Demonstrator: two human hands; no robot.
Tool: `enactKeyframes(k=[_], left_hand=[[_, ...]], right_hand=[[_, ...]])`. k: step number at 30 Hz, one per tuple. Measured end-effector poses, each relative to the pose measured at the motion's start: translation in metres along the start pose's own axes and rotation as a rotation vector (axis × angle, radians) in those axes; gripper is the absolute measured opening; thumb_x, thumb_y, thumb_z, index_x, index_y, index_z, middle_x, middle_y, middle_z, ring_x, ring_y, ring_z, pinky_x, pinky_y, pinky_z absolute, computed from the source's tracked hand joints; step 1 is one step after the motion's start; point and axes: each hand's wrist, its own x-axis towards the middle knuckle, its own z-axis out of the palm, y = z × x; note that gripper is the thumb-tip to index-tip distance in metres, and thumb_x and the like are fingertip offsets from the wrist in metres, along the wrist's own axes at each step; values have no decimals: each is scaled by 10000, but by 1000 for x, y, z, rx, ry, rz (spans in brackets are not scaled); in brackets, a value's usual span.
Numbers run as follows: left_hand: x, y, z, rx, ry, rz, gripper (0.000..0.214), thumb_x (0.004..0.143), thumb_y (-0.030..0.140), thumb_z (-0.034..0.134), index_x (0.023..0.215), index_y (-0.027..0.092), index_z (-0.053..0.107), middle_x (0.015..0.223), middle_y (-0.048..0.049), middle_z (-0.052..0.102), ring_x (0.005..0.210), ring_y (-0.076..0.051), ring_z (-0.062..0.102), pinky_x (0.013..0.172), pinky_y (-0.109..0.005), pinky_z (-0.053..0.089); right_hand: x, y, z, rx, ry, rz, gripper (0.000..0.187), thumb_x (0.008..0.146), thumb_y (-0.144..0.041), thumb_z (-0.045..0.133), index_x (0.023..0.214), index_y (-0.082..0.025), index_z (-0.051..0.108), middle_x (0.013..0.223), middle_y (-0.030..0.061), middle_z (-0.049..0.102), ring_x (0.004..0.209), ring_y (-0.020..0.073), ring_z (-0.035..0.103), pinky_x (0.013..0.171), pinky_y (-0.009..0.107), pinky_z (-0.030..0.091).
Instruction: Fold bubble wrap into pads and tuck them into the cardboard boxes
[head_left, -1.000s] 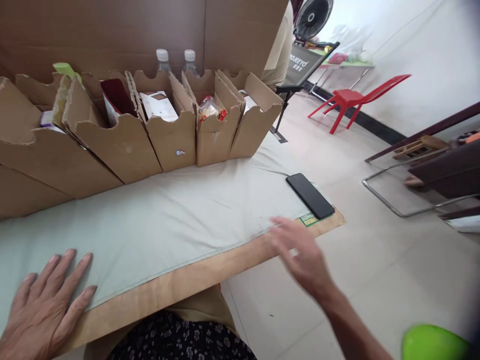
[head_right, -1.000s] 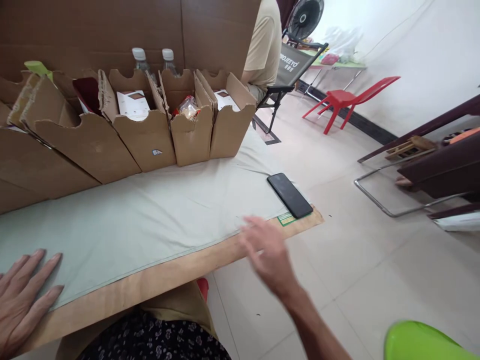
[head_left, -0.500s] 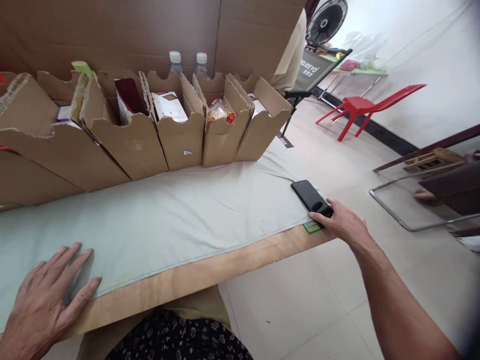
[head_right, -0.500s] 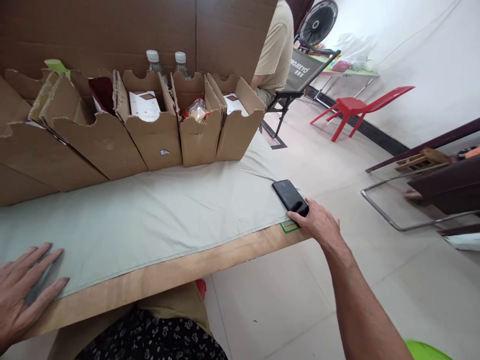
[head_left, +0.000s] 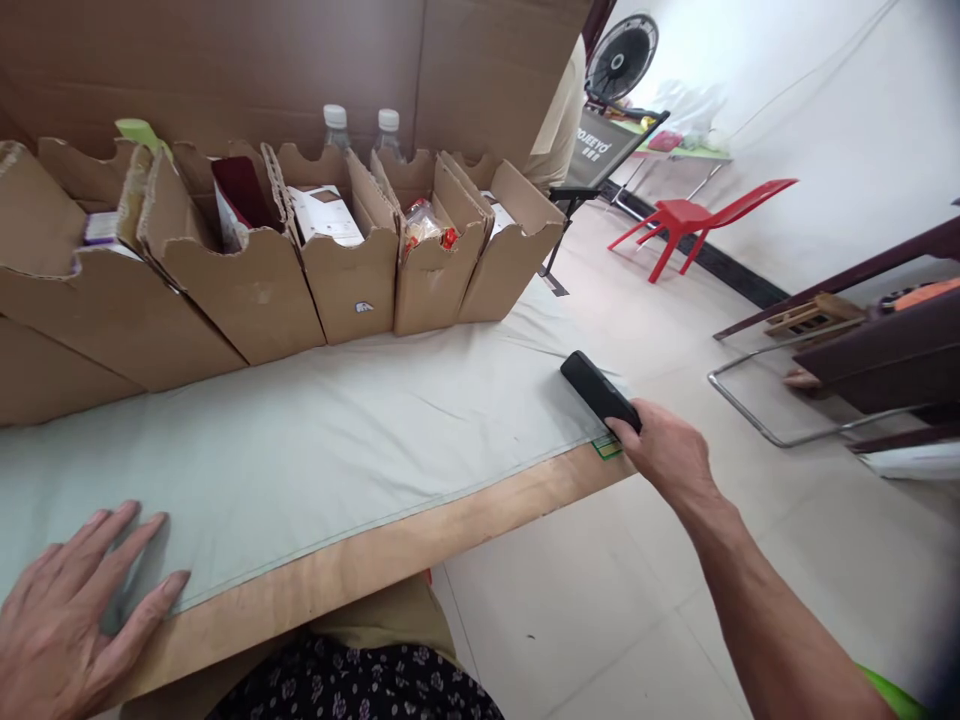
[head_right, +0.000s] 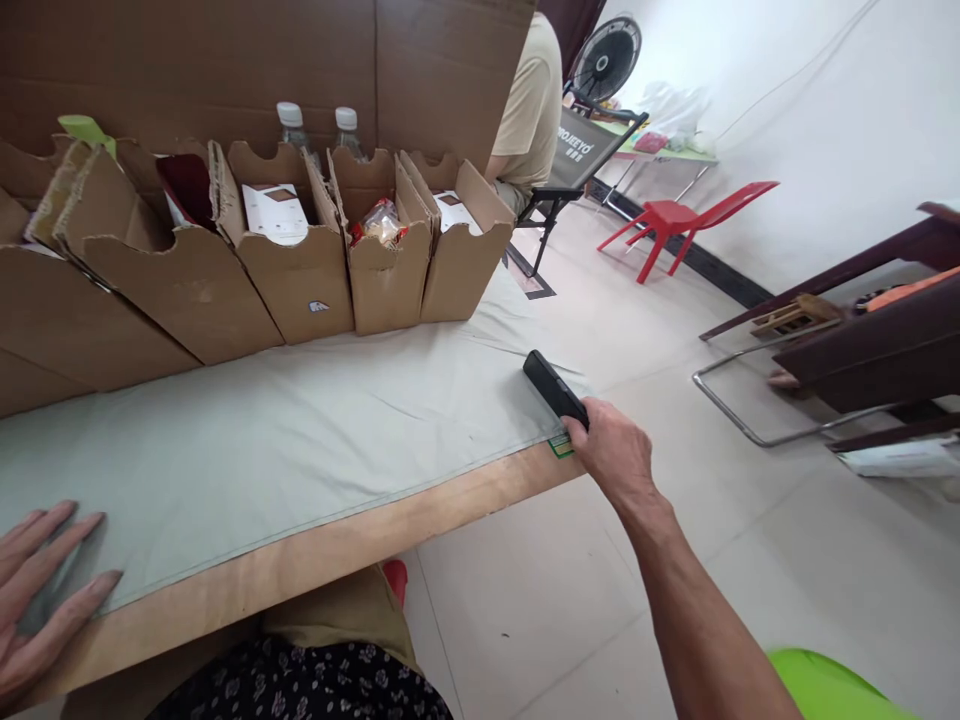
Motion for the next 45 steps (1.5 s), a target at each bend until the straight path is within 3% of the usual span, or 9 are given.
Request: enactKeyframes(k=[3,6,9,12,16,19,24,31,45], left_hand=[[6,34,-16,-117,91,-25,773,905,370,685,1577,575,362,1702,129,362,1519,-401,439,1253,-627,346],[15,107,-31,-417,2,-243,644,910,437,661,1510,582,475,1653,156,441,1517,-376,438,1312,-602,270],[37,190,-29,-1183,-250,-638,491,1019,496,530,1498,395,569,1585,6,564,1521,-327,447,1323,-548,259],[67,234,-11,-1951,-259,-807,650,1032,667,383,1458,237,619,1536,-104,608,1513,-336,457,1310,-557,269],[88,229,3,-2248,-138,-1046,587,1089,566,309,1270,199,730,1393,-105,711,1465,-298,524,1291,-524,313],[87,220,4,-2230,-76,-1192,533,1117,446,304,1143,182,766,1228,-90,785,1412,-265,582,1280,-486,338],[87,227,11,-2219,-129,-1349,488,1119,400,346,1165,151,764,1150,-89,809,1346,-242,639,1262,-434,372],[91,236,14,-2211,-82,-1376,419,1090,427,458,1154,163,777,1191,-89,797,1236,-262,705,1205,-443,443],[98,242,9,-2201,-149,-1388,443,1096,380,408,1120,129,773,1170,-109,808,1273,-303,691,1212,-505,444]], right_hand=[[-23,-14,-21,98,-8,-25,257,888,-445,594,784,-212,623,720,61,636,670,231,577,620,339,380],[-61,-57,-33,582,-135,-120,360,859,-562,669,849,-203,686,747,43,670,713,225,612,662,333,480],[-101,-125,-20,1154,-326,-151,393,847,-562,744,971,-190,726,842,39,704,773,210,628,682,310,530],[-134,-192,6,1456,-452,-172,396,851,-554,779,1019,-201,721,872,22,703,770,180,623,678,284,538],[-159,-239,26,1527,-428,-235,528,870,-502,794,1293,-227,639,977,32,745,855,198,688,781,318,592],[-167,-242,34,1535,-401,-298,681,928,-457,750,1513,-247,471,1147,73,763,980,224,732,905,377,611],[-172,-234,45,1536,-302,-342,534,1015,-498,611,1480,-243,544,1446,115,651,1323,301,630,1144,486,500],[-175,-237,53,1617,-312,-230,579,1004,-596,556,1458,-236,562,1306,124,707,1244,353,671,1025,519,575],[-185,-241,53,1881,-263,-111,719,984,-686,516,1502,-191,452,1142,154,747,1080,361,739,894,533,605]])
